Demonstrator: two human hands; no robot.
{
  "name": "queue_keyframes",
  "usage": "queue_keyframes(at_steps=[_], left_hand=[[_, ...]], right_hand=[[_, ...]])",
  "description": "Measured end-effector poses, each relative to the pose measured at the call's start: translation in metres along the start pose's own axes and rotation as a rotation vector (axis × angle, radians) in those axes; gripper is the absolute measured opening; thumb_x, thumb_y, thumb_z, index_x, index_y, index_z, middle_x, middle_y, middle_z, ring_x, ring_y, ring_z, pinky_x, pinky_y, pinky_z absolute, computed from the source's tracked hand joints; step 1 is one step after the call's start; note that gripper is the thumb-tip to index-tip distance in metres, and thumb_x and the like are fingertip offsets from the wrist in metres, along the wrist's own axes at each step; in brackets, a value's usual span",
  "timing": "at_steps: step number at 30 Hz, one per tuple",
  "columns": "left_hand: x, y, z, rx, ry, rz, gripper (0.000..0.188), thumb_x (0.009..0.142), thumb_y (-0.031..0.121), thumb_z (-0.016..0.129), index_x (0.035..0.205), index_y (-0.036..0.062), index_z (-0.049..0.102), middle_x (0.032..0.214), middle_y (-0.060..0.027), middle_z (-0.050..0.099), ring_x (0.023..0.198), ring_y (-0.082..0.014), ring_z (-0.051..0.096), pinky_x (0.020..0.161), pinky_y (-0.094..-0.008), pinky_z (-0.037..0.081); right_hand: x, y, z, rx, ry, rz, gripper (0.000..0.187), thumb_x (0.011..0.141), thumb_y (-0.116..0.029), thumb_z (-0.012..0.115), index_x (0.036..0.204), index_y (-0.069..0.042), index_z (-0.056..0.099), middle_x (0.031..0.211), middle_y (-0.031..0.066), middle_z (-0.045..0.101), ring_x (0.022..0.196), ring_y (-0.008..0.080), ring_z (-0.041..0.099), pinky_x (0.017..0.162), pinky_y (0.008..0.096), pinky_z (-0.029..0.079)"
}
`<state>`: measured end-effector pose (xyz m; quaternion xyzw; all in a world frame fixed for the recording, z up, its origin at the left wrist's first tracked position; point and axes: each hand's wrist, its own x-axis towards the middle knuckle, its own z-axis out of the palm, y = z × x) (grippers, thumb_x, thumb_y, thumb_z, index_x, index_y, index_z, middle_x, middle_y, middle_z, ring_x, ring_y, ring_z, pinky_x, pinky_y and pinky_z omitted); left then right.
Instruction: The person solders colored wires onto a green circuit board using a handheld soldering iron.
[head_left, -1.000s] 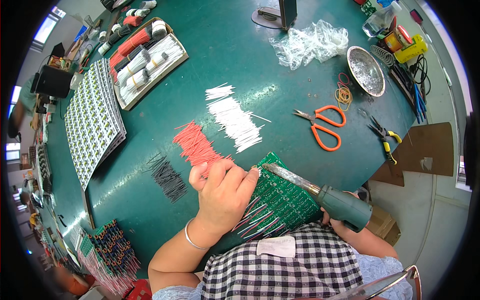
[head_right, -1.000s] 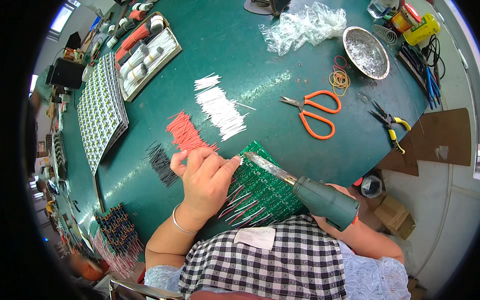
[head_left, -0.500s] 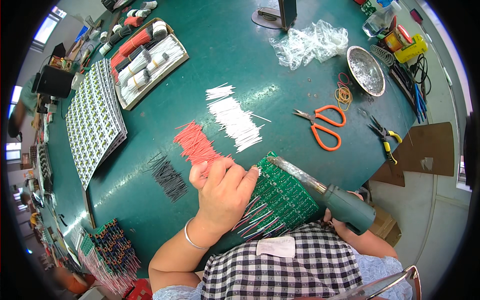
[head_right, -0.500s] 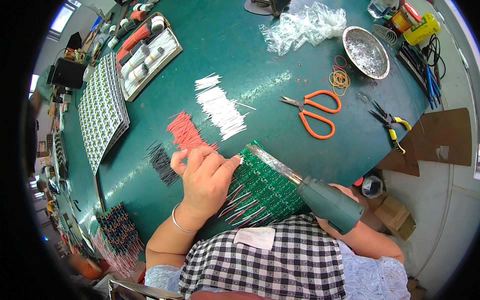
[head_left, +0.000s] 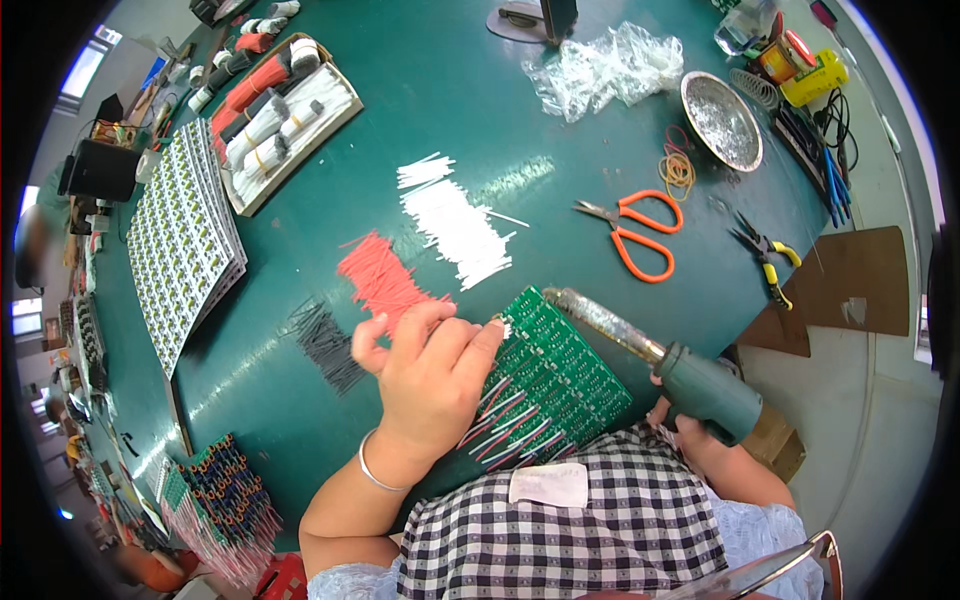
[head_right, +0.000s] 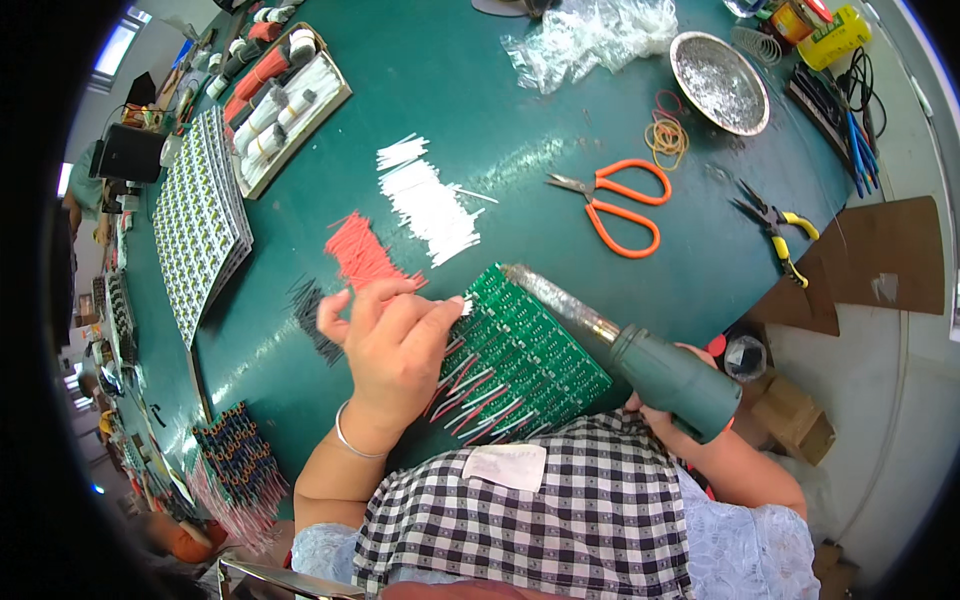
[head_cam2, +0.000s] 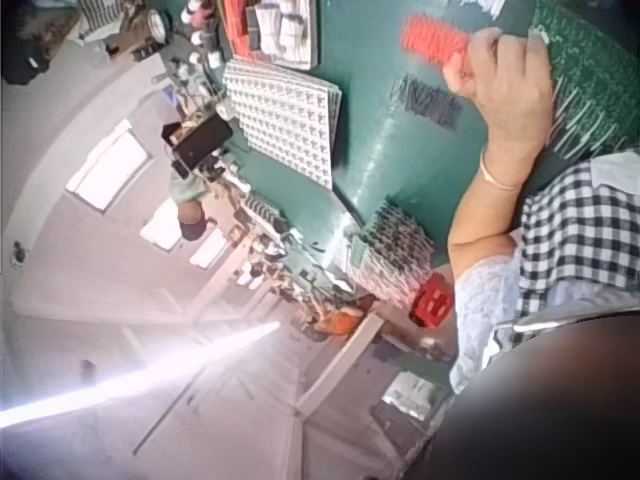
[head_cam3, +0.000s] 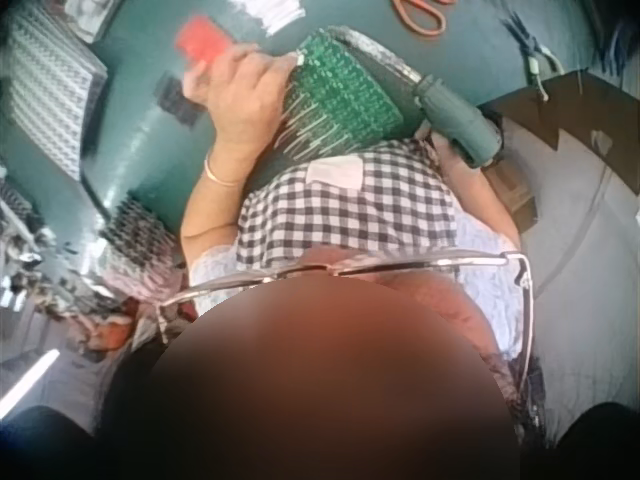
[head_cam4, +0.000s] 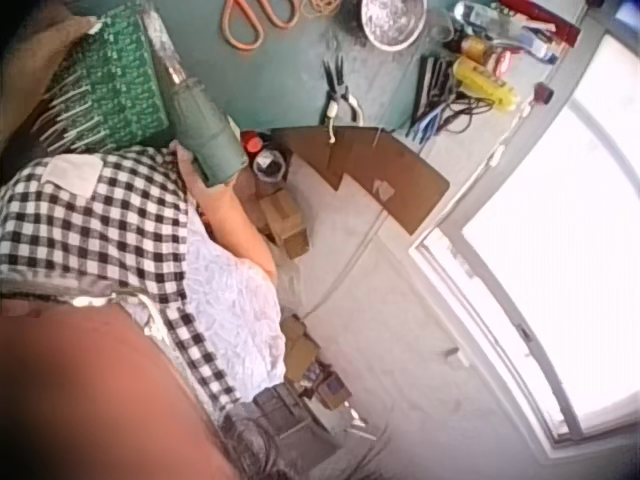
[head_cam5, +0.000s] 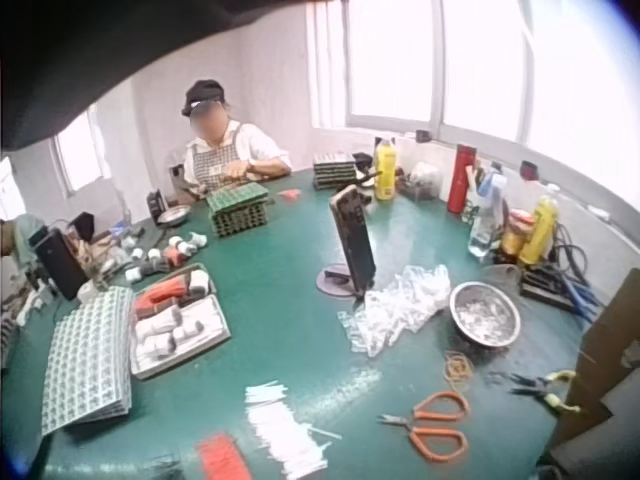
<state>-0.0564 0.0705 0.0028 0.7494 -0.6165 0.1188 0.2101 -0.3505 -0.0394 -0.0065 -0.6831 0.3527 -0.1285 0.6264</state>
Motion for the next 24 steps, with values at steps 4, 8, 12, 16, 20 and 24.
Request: queue_keyframes(at_steps=[4,8,12,16,20,24], left_hand=[[-0.003,0.005,-0.004,-0.044,0.042,0.013,0.012,0.073,0.017,0.064,0.083,0.0192,0.068,0.069,0.0086,0.052,0.082,-0.0114,0.055,0.092,-0.0431,0.022],[-0.008,0.008,0.005,-0.066,0.008,0.009,0.012,0.069,0.012,0.068,0.079,0.0199,0.068,0.066,0.0075,0.051,0.077,-0.0124,0.054,0.088,-0.0422,0.024],[-0.009,0.009,0.008,-0.069,0.007,0.033,0.012,0.069,0.012,0.069,0.079,0.0188,0.068,0.066,0.0068,0.049,0.075,-0.012,0.054,0.087,-0.0418,0.025],[-0.01,0.007,0.009,-0.085,-0.04,0.048,0.011,0.073,0.015,0.063,0.083,0.0166,0.067,0.069,0.0066,0.049,0.08,-0.0106,0.054,0.09,-0.0417,0.023],[-0.007,0.009,0.01,-0.096,-0.023,0.041,0.012,0.068,0.013,0.069,0.08,0.0172,0.068,0.066,0.0059,0.048,0.075,-0.0119,0.053,0.085,-0.041,0.026],[-0.006,0.009,0.01,-0.085,-0.033,0.045,0.011,0.069,0.014,0.068,0.079,0.0172,0.068,0.066,0.0059,0.049,0.075,-0.012,0.053,0.085,-0.0407,0.026]], right_hand=[[0.002,-0.013,-0.002,0.047,0.001,0.001,0.038,0.085,-0.013,0.059,0.116,0.005,0.048,0.083,0.0091,0.063,0.072,0.0148,0.065,0.07,0.0286,0.052],[0.001,-0.019,-0.003,-0.436,-0.066,-0.204,0.035,0.082,-0.01,0.06,0.113,0.004,0.052,0.082,0.0083,0.065,0.07,0.0161,0.065,0.071,0.0289,0.052],[0.004,-0.02,-0.002,-0.188,-0.156,-0.073,0.032,0.075,-0.007,0.063,0.106,0.0,0.06,0.088,0.009,0.067,0.076,0.022,0.066,0.076,0.0338,0.051],[0.001,-0.009,-0.002,-0.345,-0.122,-0.185,0.03,0.07,-0.006,0.065,0.1,-0.002,0.064,0.094,0.0111,0.066,0.086,0.0277,0.065,0.079,0.0366,0.051],[-0.001,-0.006,0.006,-0.283,-0.03,-0.212,0.031,0.068,-0.006,0.066,0.099,-0.003,0.064,0.096,0.0122,0.066,0.09,0.0304,0.063,0.08,0.0369,0.05],[0.0,-0.005,0.008,-0.256,-0.01,-0.182,0.031,0.068,-0.007,0.067,0.099,-0.003,0.064,0.098,0.0123,0.065,0.091,0.03,0.063,0.081,0.037,0.05]])
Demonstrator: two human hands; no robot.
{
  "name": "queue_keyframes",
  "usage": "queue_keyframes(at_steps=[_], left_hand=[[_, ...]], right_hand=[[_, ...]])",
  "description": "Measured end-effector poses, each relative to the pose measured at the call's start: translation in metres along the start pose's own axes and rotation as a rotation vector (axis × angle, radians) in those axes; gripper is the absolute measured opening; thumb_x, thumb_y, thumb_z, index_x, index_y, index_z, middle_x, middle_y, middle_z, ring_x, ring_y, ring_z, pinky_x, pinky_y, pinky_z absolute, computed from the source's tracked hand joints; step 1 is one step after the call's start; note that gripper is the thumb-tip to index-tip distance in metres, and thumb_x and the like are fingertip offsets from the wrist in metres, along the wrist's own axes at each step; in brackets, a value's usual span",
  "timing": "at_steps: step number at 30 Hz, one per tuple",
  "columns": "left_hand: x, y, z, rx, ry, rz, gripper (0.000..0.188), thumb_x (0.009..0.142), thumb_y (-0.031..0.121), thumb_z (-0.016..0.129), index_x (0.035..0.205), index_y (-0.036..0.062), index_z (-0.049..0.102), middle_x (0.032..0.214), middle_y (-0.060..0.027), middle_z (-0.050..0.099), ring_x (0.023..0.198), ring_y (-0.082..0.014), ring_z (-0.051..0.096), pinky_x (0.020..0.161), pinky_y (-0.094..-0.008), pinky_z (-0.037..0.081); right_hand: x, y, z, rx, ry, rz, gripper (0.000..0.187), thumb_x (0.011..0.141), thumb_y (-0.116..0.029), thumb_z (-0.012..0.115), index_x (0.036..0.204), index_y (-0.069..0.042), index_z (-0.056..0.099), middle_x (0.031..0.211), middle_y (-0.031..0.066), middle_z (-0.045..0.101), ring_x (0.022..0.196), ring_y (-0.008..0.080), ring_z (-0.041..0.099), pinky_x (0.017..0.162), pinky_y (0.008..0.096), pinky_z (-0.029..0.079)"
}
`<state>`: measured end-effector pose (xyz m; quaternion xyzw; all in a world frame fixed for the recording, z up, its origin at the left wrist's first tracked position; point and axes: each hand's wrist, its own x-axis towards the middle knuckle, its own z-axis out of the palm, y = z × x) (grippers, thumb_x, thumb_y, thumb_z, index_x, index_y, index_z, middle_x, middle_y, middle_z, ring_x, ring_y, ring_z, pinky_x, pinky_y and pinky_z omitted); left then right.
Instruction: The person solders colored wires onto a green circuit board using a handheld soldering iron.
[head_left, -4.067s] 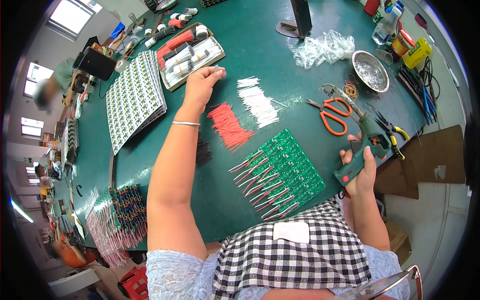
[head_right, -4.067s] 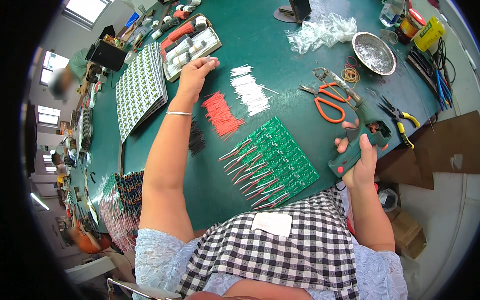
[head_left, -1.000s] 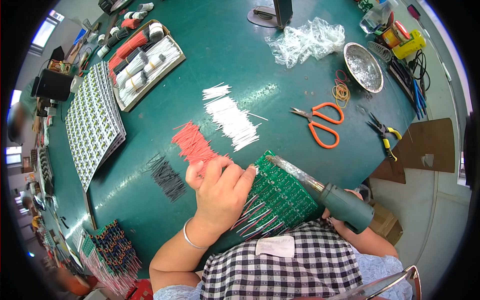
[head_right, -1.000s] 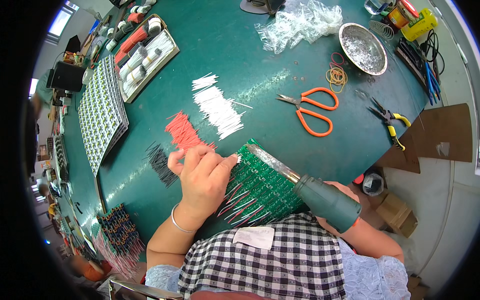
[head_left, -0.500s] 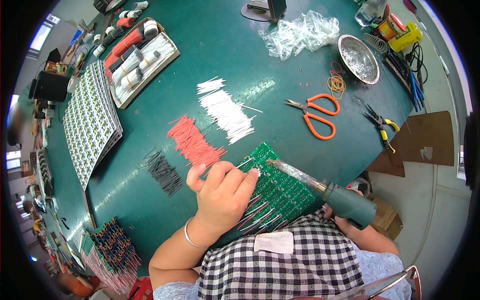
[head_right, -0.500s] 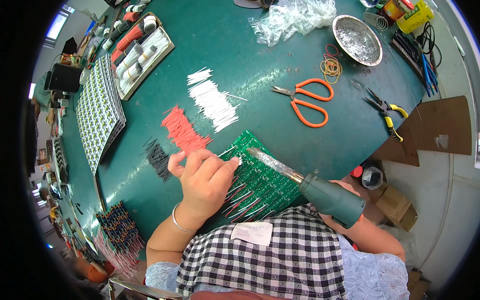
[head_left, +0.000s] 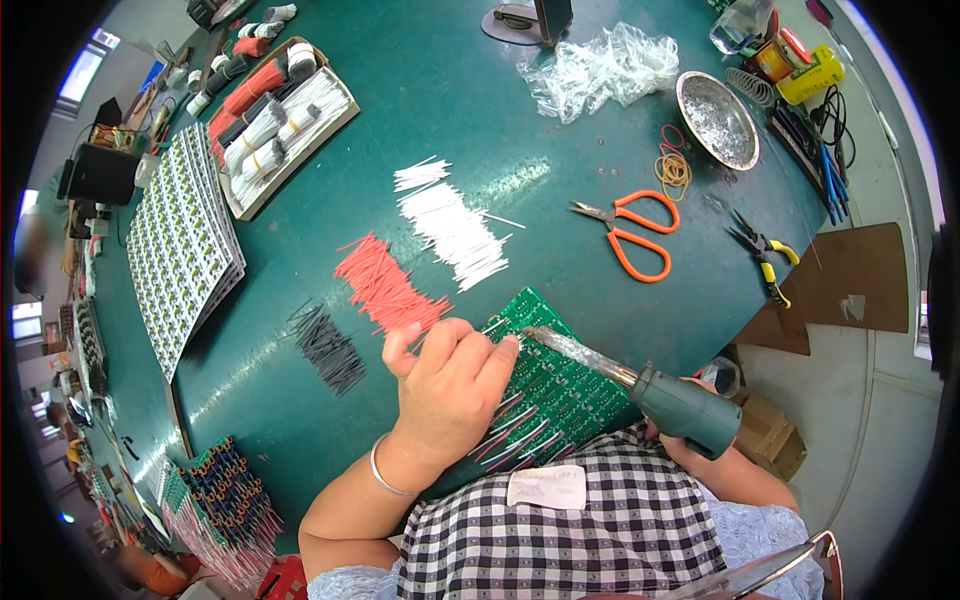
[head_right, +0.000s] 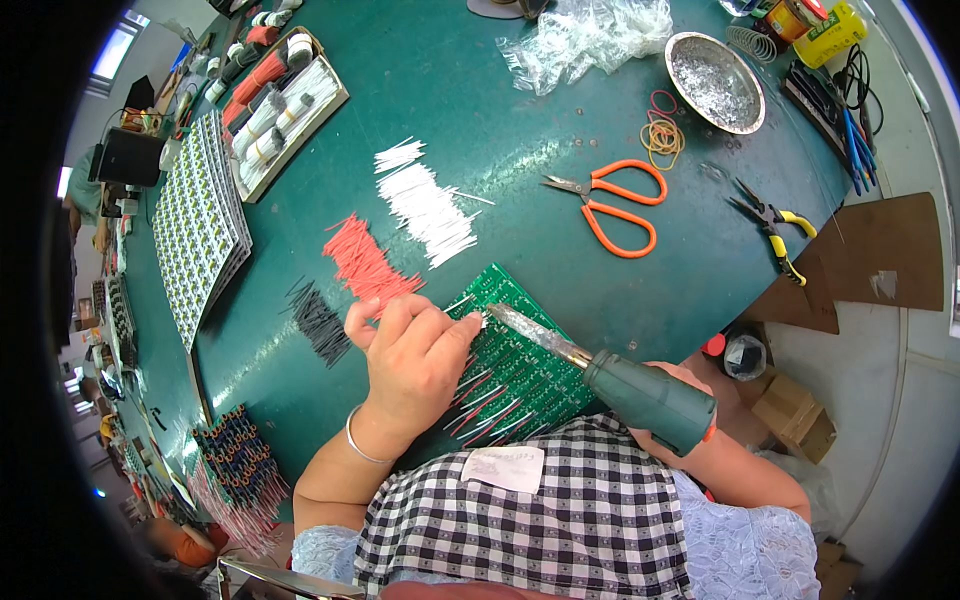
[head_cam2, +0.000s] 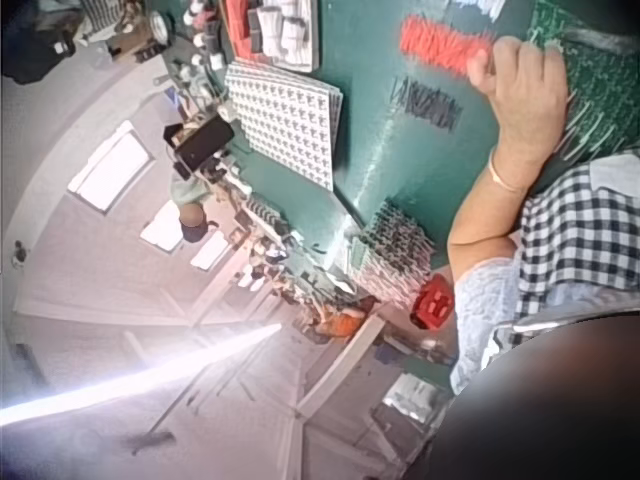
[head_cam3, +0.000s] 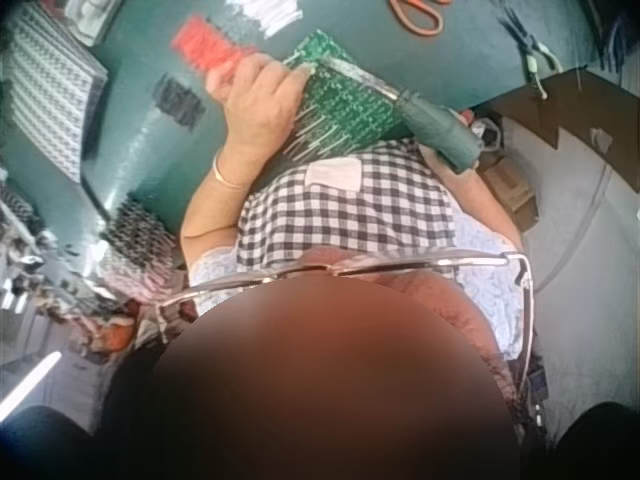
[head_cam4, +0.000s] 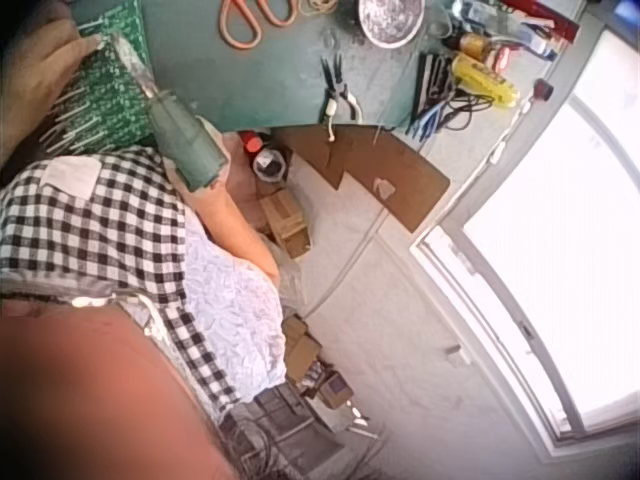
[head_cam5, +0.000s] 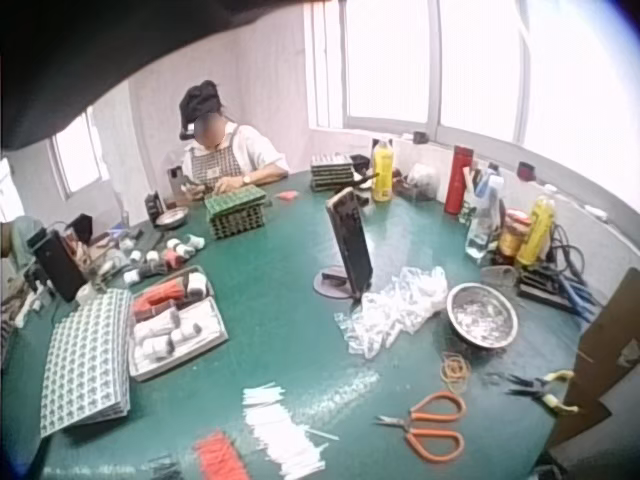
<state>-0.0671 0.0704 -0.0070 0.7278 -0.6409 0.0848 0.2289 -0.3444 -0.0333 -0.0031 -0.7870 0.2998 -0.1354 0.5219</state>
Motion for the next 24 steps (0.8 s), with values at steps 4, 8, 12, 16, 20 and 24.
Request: queue_keyframes(at_steps=[4,8,12,16,20,24], left_hand=[[0.0,0.0,0.0,0.001,-0.006,-0.001,0.01,0.07,0.014,0.068,0.079,0.0173,0.068,0.067,0.0059,0.05,0.076,-0.0121,0.053,0.086,-0.0408,0.026],[0.0,-0.001,-0.001,0.005,-0.011,-0.001,0.01,0.07,0.014,0.068,0.079,0.0173,0.068,0.067,0.006,0.05,0.076,-0.0121,0.053,0.086,-0.0408,0.026],[0.0,0.0,0.0,0.009,-0.012,0.003,0.011,0.069,0.013,0.068,0.079,0.0173,0.067,0.068,0.0061,0.051,0.076,-0.0122,0.053,0.086,-0.0411,0.026],[0.0,-0.001,-0.002,0.003,-0.044,0.013,0.012,0.072,0.014,0.062,0.083,0.0161,0.067,0.07,0.0054,0.049,0.081,-0.0116,0.054,0.088,-0.0417,0.024],[0.0,-0.002,-0.001,0.01,-0.026,0.009,0.011,0.072,0.014,0.063,0.082,0.0169,0.067,0.069,0.0056,0.049,0.079,-0.011,0.054,0.088,-0.0407,0.024],[-0.001,-0.005,0.0,-0.024,-0.017,-0.016,0.011,0.071,0.014,0.064,0.08,0.0186,0.067,0.068,0.0057,0.048,0.077,-0.0103,0.054,0.087,-0.0392,0.025]], right_hand=[[-0.005,0.002,-0.001,0.012,-0.034,0.04,0.032,0.068,-0.008,0.068,0.099,-0.004,0.064,0.099,0.0124,0.064,0.091,0.0299,0.063,0.08,0.0372,0.05],[0.0,0.002,-0.005,-0.192,-0.059,-0.079,0.031,0.068,-0.009,0.069,0.098,-0.003,0.064,0.099,0.0128,0.064,0.09,0.0307,0.062,0.077,0.0374,0.051],[0.001,-0.005,-0.012,-0.01,-0.094,-0.001,0.032,0.076,-0.007,0.063,0.107,0.001,0.057,0.096,0.0114,0.064,0.079,0.0233,0.065,0.074,0.0347,0.051],[0.001,-0.009,-0.008,0.095,-0.086,0.08,0.032,0.085,-0.005,0.055,0.115,0.004,0.048,0.09,0.0101,0.065,0.069,0.0146,0.066,0.071,0.0286,0.052],[0.007,-0.009,-0.01,0.015,-0.109,-0.051,0.033,0.085,-0.006,0.055,0.115,0.005,0.048,0.089,0.0106,0.064,0.068,0.0143,0.066,0.068,0.0264,0.053],[-0.001,-0.005,-0.01,0.11,-0.105,-0.007,0.039,0.084,-0.008,0.057,0.119,0.006,0.046,0.091,0.0107,0.064,0.068,0.0135,0.065,0.066,0.0261,0.053]])
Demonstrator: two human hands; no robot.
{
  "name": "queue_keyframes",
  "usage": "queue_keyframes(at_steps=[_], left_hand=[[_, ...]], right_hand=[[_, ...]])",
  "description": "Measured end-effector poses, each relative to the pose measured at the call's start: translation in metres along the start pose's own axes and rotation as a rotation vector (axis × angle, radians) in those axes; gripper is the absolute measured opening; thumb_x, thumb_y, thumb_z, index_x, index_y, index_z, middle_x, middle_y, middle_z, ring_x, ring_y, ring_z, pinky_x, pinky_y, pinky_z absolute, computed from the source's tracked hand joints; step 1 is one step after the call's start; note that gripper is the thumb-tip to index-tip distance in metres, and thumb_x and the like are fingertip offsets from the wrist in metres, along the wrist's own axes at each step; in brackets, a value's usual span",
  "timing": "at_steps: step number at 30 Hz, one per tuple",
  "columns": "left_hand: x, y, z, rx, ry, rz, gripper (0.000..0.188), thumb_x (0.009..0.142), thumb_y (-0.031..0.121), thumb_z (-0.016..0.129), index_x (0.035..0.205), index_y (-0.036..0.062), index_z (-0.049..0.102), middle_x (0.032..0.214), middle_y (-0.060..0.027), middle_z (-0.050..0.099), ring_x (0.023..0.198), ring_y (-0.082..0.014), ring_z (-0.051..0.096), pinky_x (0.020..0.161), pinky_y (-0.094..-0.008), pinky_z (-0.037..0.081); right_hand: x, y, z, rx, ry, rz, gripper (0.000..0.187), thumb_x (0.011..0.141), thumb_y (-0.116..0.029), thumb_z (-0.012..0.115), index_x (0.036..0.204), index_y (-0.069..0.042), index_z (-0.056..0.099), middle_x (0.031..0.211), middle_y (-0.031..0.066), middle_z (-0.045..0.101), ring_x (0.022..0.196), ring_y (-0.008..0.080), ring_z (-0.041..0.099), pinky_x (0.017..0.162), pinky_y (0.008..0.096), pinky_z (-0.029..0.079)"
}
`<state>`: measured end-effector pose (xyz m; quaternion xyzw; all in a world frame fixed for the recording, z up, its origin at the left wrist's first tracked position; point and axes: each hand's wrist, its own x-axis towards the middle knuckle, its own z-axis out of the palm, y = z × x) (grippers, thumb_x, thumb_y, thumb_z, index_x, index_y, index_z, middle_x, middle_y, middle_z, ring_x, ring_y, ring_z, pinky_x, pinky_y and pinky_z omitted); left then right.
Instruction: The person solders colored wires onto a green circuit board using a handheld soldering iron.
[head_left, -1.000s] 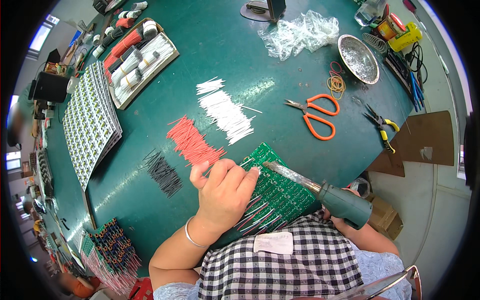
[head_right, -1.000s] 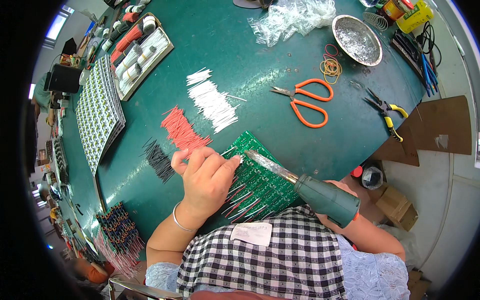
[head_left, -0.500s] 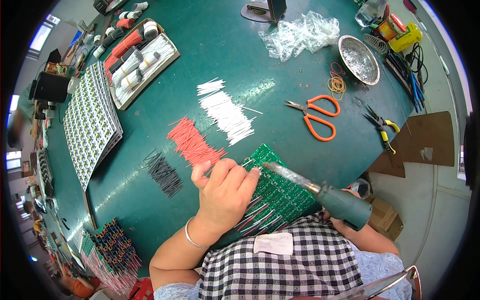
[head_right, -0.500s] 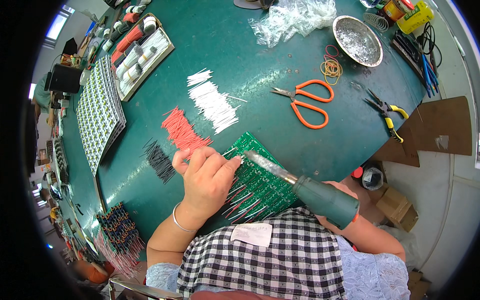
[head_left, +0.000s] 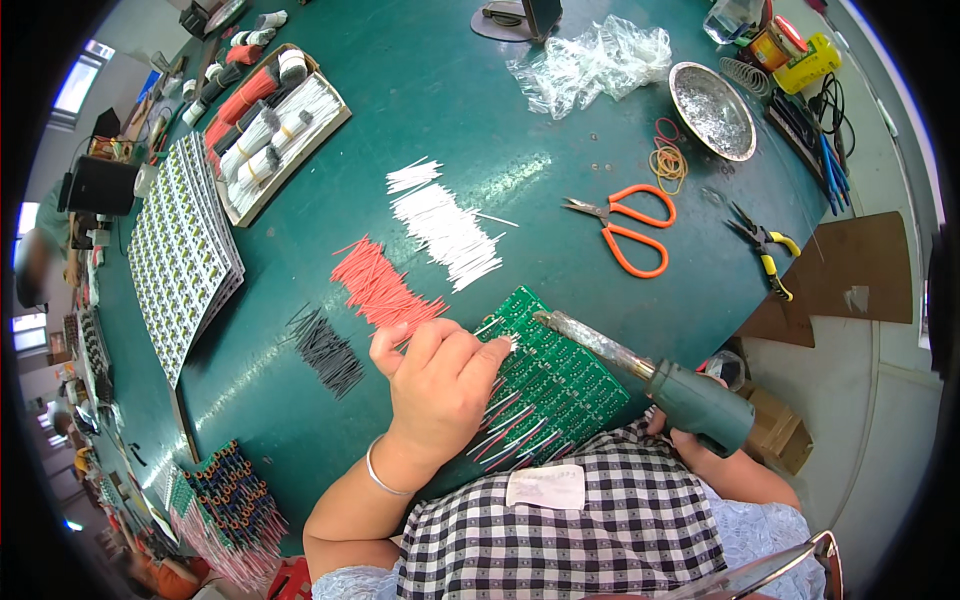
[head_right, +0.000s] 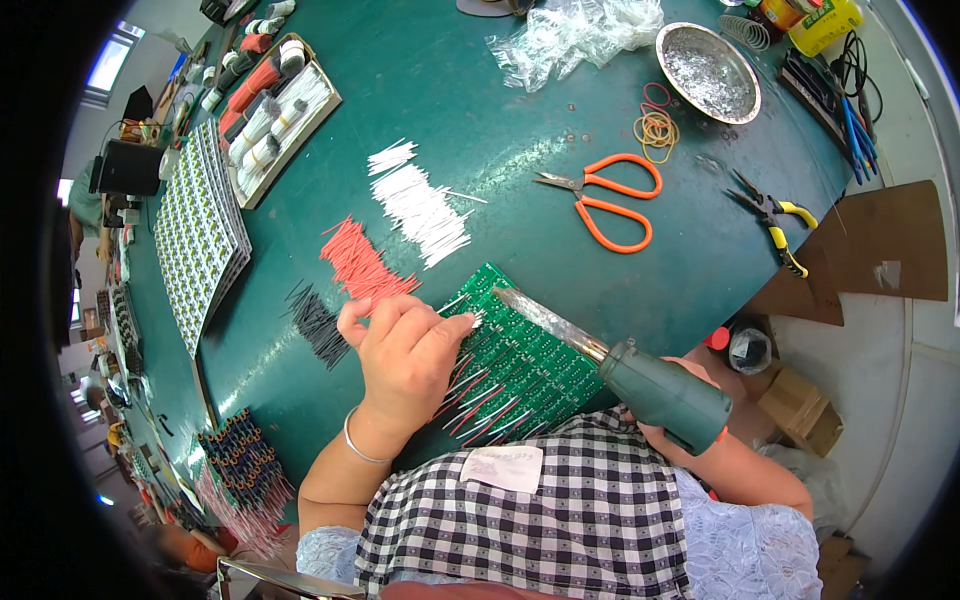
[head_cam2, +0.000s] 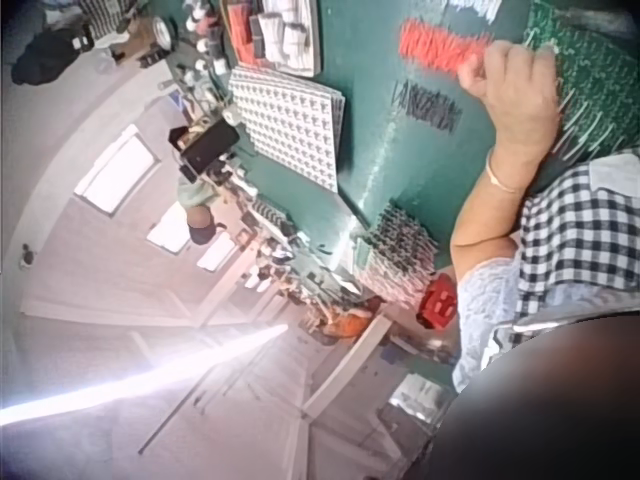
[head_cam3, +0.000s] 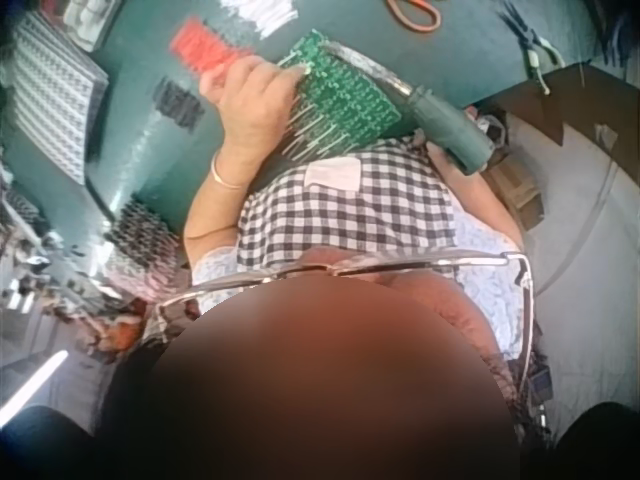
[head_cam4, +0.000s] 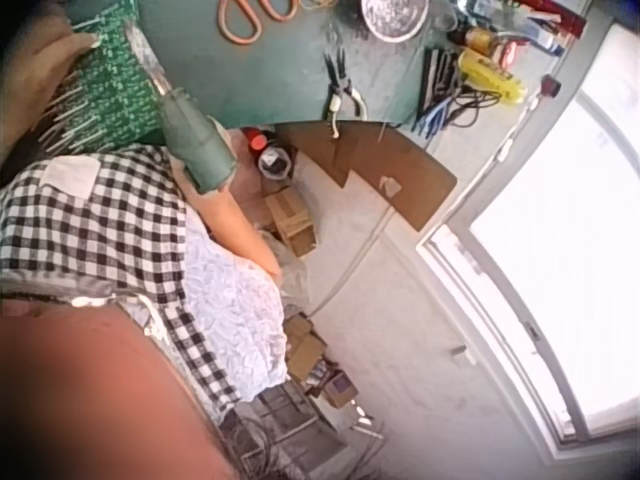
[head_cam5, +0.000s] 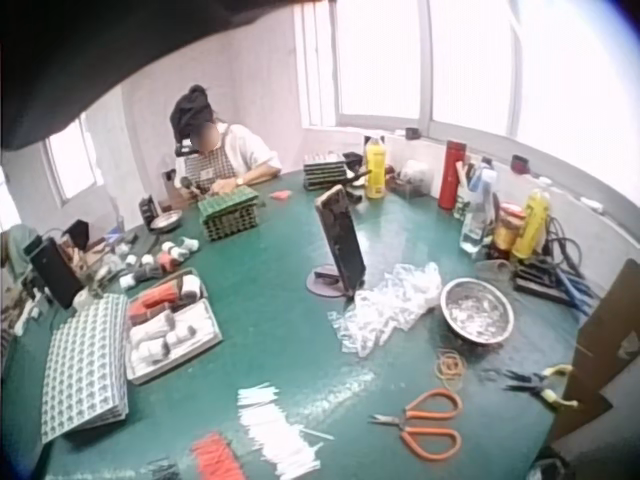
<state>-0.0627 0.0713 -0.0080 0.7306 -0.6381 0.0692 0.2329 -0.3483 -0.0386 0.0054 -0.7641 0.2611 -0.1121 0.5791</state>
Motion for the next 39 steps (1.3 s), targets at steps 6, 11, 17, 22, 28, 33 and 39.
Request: queue_keyframes(at_steps=[6,11,17,22,28,33,39], left_hand=[[0.0,0.0,-0.001,-0.018,0.002,-0.013,0.011,0.071,0.013,0.065,0.08,0.0192,0.068,0.068,0.0061,0.048,0.076,-0.01,0.053,0.087,-0.0389,0.025],[-0.001,0.0,-0.002,-0.016,0.0,0.004,0.011,0.071,0.014,0.065,0.081,0.019,0.067,0.068,0.0068,0.049,0.076,-0.0097,0.054,0.087,-0.0394,0.025],[0.0,0.0,-0.003,-0.03,-0.013,0.011,0.013,0.071,0.013,0.063,0.082,0.0192,0.067,0.068,0.0071,0.049,0.076,-0.0096,0.054,0.088,-0.0396,0.025],[-0.001,0.0,-0.003,-0.032,-0.02,0.005,0.013,0.072,0.013,0.062,0.082,0.0198,0.067,0.068,0.0072,0.049,0.077,-0.0094,0.054,0.089,-0.0396,0.024],[0.0,0.0,-0.002,-0.025,-0.021,0.007,0.013,0.071,0.014,0.063,0.082,0.0205,0.067,0.068,0.0075,0.049,0.077,-0.0094,0.054,0.089,-0.0395,0.024],[0.004,0.003,0.0,-0.038,-0.006,0.018,0.013,0.071,0.014,0.063,0.082,0.0206,0.067,0.068,0.0074,0.049,0.078,-0.0097,0.054,0.089,-0.0399,0.025],[0.001,0.002,-0.009,0.004,-0.071,-0.009,0.016,0.068,0.014,0.064,0.083,0.0182,0.067,0.069,0.0052,0.05,0.079,-0.013,0.054,0.086,-0.0414,0.027]], right_hand=[[-0.003,0.002,-0.001,0.112,-0.004,0.109,0.042,0.083,-0.009,0.059,0.12,0.006,0.046,0.093,0.011,0.065,0.074,0.0146,0.065,0.069,0.0269,0.053],[-0.003,0.007,0.001,-0.141,0.001,0.021,0.036,0.074,-0.007,0.066,0.108,0.001,0.059,0.098,0.0121,0.065,0.084,0.0243,0.065,0.076,0.0334,0.052],[-0.002,0.002,0.008,-0.105,0.103,0.086,0.034,0.068,-0.008,0.07,0.101,-0.004,0.064,0.101,0.0123,0.065,0.093,0.0293,0.063,0.08,0.0372,0.051],[0.011,-0.003,0.002,-0.325,-0.063,-0.207,0.054,0.089,-0.014,0.057,0.128,0.0,0.023,0.092,0.011,0.06,0.073,0.0159,0.061,0.07,0.0308,0.051],[-0.003,0.009,0.006,-0.066,0.097,0.035,0.034,0.071,-0.006,0.069,0.104,-0.003,0.062,0.099,0.0113,0.064,0.084,0.0265,0.064,0.075,0.0347,0.051],[-0.001,-0.008,0.0,0.185,0.309,0.221,0.039,0.085,-0.027,0.058,0.113,-0.001,0.055,0.082,0.0069,0.061,0.068,0.0152,0.06,0.062,0.0265,0.047],[0.034,-0.016,-0.043,0.132,0.754,-0.096,0.051,0.091,-0.042,0.053,0.115,0.003,0.05,0.078,0.0091,0.059,0.06,0.0115,0.054,0.054,0.0226,0.044]])
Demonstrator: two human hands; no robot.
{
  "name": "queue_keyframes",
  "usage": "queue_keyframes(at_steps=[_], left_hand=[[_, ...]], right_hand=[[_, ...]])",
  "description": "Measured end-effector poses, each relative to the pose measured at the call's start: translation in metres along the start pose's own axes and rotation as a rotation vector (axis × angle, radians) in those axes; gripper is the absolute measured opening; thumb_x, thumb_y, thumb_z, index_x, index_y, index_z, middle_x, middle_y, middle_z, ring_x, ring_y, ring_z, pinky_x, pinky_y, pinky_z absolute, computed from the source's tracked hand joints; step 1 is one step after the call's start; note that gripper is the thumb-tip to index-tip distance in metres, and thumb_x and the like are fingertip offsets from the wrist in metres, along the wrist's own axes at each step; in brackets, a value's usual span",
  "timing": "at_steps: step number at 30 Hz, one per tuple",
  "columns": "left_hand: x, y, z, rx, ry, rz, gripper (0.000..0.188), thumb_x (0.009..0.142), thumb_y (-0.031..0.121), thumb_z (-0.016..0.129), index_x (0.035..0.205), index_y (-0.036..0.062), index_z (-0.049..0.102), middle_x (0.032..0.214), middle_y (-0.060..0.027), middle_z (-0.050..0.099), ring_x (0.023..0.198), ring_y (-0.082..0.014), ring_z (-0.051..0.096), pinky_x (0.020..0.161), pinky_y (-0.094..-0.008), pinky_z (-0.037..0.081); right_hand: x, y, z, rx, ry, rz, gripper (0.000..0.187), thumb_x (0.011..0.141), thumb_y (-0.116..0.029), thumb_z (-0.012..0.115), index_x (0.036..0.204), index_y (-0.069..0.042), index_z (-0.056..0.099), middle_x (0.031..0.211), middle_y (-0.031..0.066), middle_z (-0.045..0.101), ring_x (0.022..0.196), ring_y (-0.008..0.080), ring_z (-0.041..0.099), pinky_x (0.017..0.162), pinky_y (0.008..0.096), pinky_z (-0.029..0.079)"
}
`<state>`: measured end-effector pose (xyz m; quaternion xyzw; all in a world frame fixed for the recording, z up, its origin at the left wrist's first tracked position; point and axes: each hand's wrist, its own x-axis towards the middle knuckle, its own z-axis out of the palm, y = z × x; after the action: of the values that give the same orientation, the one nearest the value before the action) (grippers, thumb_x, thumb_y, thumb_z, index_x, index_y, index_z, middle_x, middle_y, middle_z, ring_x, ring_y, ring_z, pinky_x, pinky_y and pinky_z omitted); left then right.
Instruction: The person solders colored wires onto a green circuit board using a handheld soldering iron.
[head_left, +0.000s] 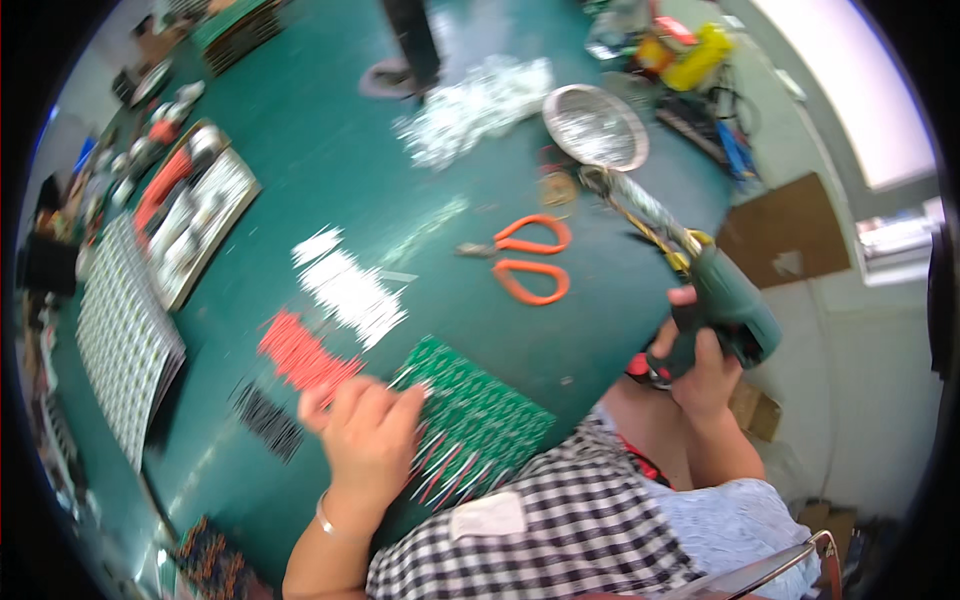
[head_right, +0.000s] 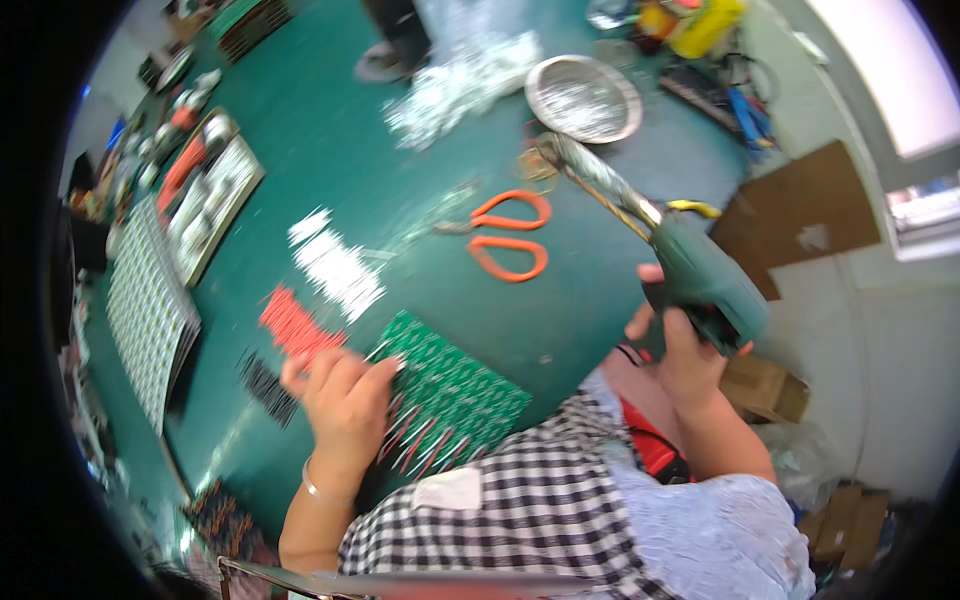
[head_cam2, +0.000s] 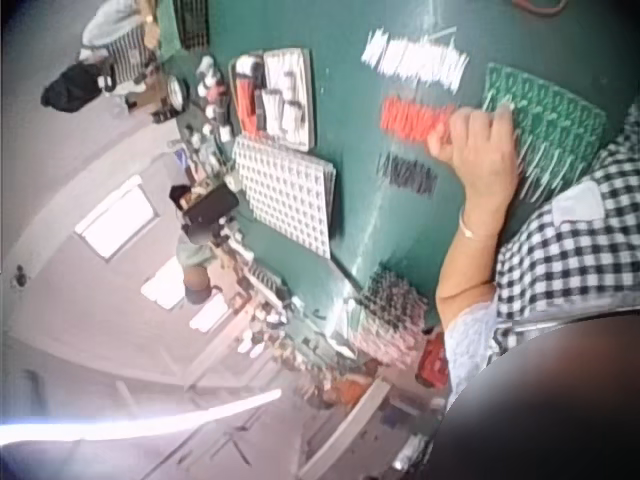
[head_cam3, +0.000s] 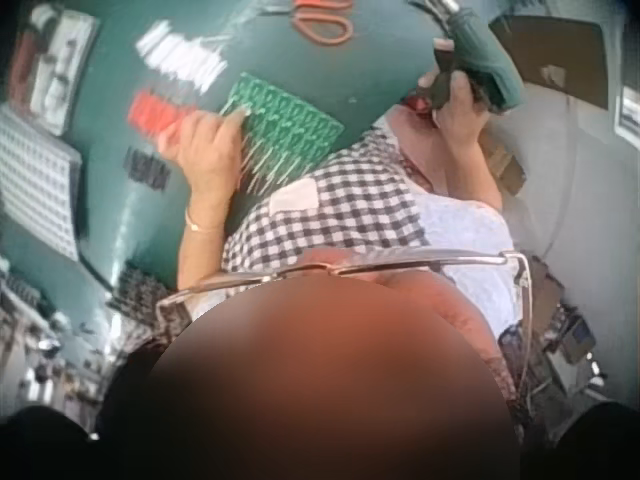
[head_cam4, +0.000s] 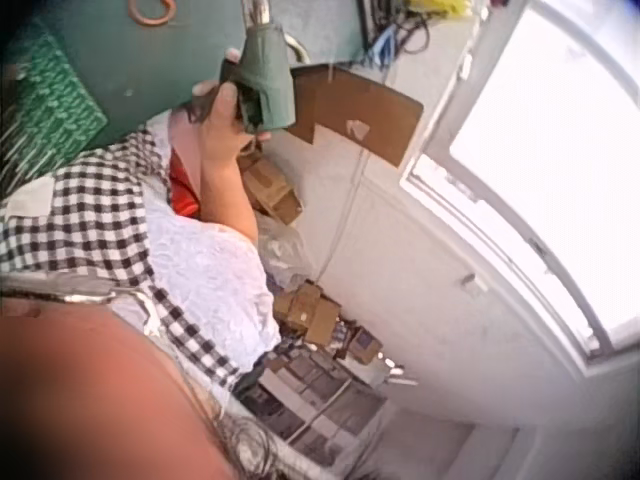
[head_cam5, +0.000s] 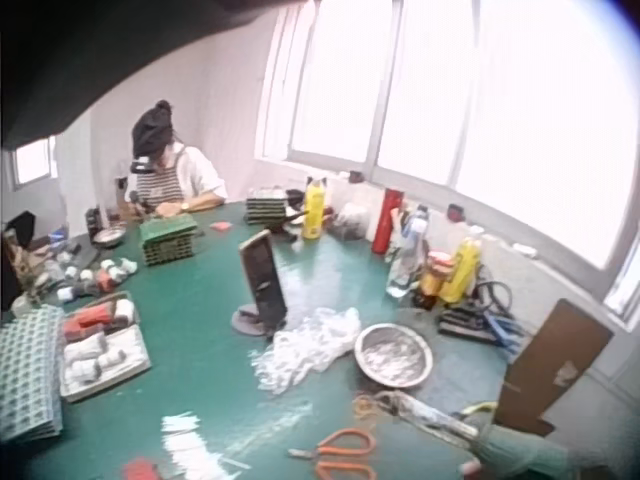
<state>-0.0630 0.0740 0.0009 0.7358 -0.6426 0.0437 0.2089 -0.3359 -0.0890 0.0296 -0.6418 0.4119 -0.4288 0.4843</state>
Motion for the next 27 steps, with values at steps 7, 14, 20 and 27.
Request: queue_keyframes(at_steps=[7,14,20,27], left_hand=[[0.001,-0.001,0.004,-0.011,0.063,0.035,0.017,0.066,0.007,0.066,0.079,0.0174,0.068,0.067,0.0027,0.048,0.076,-0.0163,0.053,0.084,-0.0398,0.028],[0.003,-0.001,0.004,-0.002,0.051,0.049,0.015,0.07,0.014,0.062,0.083,0.0182,0.066,0.071,0.0053,0.05,0.081,-0.0125,0.054,0.087,-0.0412,0.026],[0.001,-0.003,0.011,0.012,0.064,0.03,0.013,0.072,0.014,0.062,0.082,0.0192,0.067,0.07,0.0068,0.049,0.079,-0.0105,0.054,0.089,-0.0404,0.025],[-0.002,-0.003,0.008,0.0,0.05,0.023,0.011,0.072,0.014,0.063,0.082,0.0192,0.067,0.07,0.0055,0.049,0.078,-0.0105,0.054,0.089,-0.04,0.025]], right_hand=[[0.062,-0.001,-0.003,-0.102,0.305,-0.189,0.021,0.089,-0.014,0.057,0.104,0.0,0.058,0.086,0.0051,0.065,0.054,0.0088,0.054,0.046,0.0221,0.041],[0.049,0.011,-0.013,-0.014,0.13,0.015,0.03,0.089,-0.019,0.057,0.111,0.001,0.056,0.1,0.008,0.064,0.057,0.0097,0.056,0.049,0.023,0.043],[0.006,0.008,0.012,0.251,-0.13,0.247,0.043,0.088,-0.024,0.058,0.118,0.004,0.048,0.103,0.0162,0.059,0.053,0.0168,0.057,0.044,0.0264,0.044],[-0.047,0.02,0.016,0.385,-0.399,0.384,0.049,0.081,-0.003,0.056,0.127,0.003,0.041,0.111,0.0201,0.059,0.063,0.0225,0.061,0.056,0.0309,0.052]])
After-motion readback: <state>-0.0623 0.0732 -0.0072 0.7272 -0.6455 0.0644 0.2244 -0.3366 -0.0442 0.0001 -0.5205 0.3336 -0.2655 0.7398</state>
